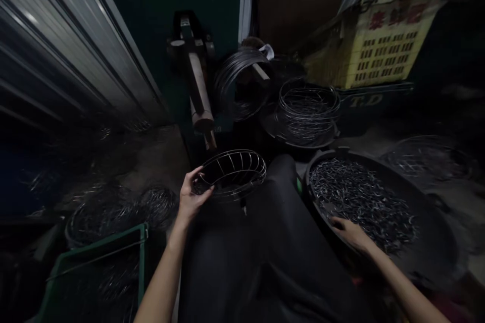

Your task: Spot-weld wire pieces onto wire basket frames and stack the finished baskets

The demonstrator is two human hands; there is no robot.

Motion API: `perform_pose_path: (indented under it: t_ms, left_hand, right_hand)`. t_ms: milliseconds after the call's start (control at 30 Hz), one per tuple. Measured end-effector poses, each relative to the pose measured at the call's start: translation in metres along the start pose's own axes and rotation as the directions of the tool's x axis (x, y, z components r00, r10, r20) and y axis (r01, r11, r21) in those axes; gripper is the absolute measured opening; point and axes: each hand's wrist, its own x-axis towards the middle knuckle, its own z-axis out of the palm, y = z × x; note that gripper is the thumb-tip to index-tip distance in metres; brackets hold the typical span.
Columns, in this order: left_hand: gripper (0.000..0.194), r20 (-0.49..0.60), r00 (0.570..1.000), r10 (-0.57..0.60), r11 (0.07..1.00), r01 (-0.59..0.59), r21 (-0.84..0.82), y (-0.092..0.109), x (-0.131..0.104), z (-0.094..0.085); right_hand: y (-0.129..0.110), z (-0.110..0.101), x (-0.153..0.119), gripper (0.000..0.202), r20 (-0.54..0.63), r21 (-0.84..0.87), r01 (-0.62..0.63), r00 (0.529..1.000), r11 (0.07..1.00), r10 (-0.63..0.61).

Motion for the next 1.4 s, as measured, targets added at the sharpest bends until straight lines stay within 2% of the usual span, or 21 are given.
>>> perform_pose_path:
  t_ms: [100,200,267,333,367,433,467,533,600,667,700,767,833,900,967,1067,1133,1200,1267,1333,1400]
  left_hand:
    - [0.063,0.017,0.999,-0.046,0.997,0.047,-0.059,0.007,0.001,0.001]
    - [0.063,0.003,0.999,-0.045,0.997,0.045,-0.060,0.010,0.002,-0.001]
    - [0.062,-0.002,0.999,-0.045,0.998,0.045,-0.039,0.012,0.002,-0.003]
    - [0.061,-0.005,0.999,-0.044,0.999,0.044,-0.009,0.014,0.003,-0.004]
    - [0.060,-0.005,0.999,-0.044,0.999,0.044,0.007,0.015,0.003,-0.004]
    - [0.060,-0.007,0.999,-0.043,0.998,0.043,0.046,0.019,0.006,-0.004]
    - [0.060,-0.008,0.999,-0.042,0.997,0.042,0.070,0.022,0.007,-0.004]
    - [0.060,-0.006,0.999,-0.034,0.992,0.035,0.120,0.028,0.010,-0.002]
    - [0.058,-0.003,1.000,-0.016,0.986,0.016,0.166,0.034,0.012,-0.001]
    - [0.056,0.002,1.000,0.012,0.979,-0.012,0.204,0.039,0.013,-0.002]
    - [0.056,0.012,0.999,0.030,0.975,-0.032,0.221,0.042,0.013,-0.003]
    - [0.055,0.045,0.996,0.071,0.965,-0.080,0.249,0.046,0.014,-0.005]
    - [0.054,0.088,0.991,0.099,0.951,-0.121,0.284,0.050,0.016,-0.005]
    - [0.054,0.137,0.985,0.101,0.929,-0.143,0.343,0.054,0.017,-0.002]
    - [0.056,0.200,0.976,0.090,0.895,-0.167,0.413,0.057,0.018,0.003]
    - [0.060,0.287,0.954,0.090,0.854,-0.222,0.471,0.060,0.016,0.009]
    - [0.063,0.313,0.945,0.099,0.848,-0.245,0.471,0.060,0.015,0.009]
    - [0.064,0.316,0.943,0.107,0.855,-0.249,0.454,0.060,0.014,0.007]
    - [0.064,0.299,0.948,0.105,0.873,-0.232,0.429,0.059,0.014,0.004]
    - [0.063,0.269,0.958,0.096,0.895,-0.202,0.398,0.059,0.014,0.000]
    - [0.063,0.246,0.966,0.085,0.916,-0.173,0.363,0.061,0.015,-0.003]
  right_hand:
    - [0.011,-0.004,0.003,0.021,-0.081,0.065,-0.107,0.990,0.992,0.112]
    - [0.021,-0.002,0.004,0.026,-0.096,0.302,-0.166,0.974,0.939,0.204]
    - [0.017,-0.003,-0.001,0.026,-0.143,0.525,-0.143,0.957,0.839,0.253]
    - [-0.001,-0.010,-0.010,0.030,-0.285,0.620,-0.049,0.916,0.783,0.283]
    - [-0.015,-0.015,-0.016,0.032,-0.393,0.593,0.020,0.880,0.805,0.267]
    - [-0.049,-0.022,-0.029,0.037,-0.606,0.419,0.176,0.785,0.891,0.130]
    - [-0.068,-0.023,-0.033,0.037,-0.681,0.309,0.255,0.732,0.916,0.026]
    - [-0.101,-0.015,-0.039,0.032,-0.739,0.124,0.416,0.645,0.901,-0.196]
    - [-0.122,0.004,-0.039,0.026,-0.677,-0.008,0.580,0.596,0.814,-0.432]
    - [-0.130,0.027,-0.036,0.024,-0.537,-0.070,0.710,0.565,0.701,-0.626]
    - [-0.132,0.035,-0.035,0.023,-0.481,-0.067,0.741,0.563,0.668,-0.672]
    - [-0.141,0.041,-0.035,0.022,-0.453,0.001,0.750,0.590,0.661,-0.669]
    - [-0.163,0.030,-0.041,0.020,-0.481,0.129,0.736,0.633,0.665,-0.607]
    - [-0.200,0.010,-0.050,0.021,-0.445,0.253,0.741,0.660,0.622,-0.605]
    - [-0.243,-0.011,-0.056,0.018,-0.344,0.314,0.767,0.641,0.559,-0.686]
    - [-0.294,-0.027,-0.052,0.014,-0.293,0.284,0.829,0.554,0.482,-0.779]
    - [-0.310,-0.025,-0.044,0.015,-0.328,0.174,0.886,0.464,0.430,-0.823]
    - [-0.314,-0.019,-0.038,0.018,-0.307,-0.010,0.930,0.347,0.368,-0.886]
    - [-0.311,-0.013,-0.034,0.029,-0.221,-0.241,0.924,0.247,0.298,-0.944]
    - [-0.308,-0.010,-0.034,0.033,-0.140,-0.440,0.872,0.169,0.214,-0.976]
    - [-0.309,-0.010,-0.034,0.032,-0.098,-0.547,0.825,0.103,0.140,-0.990]
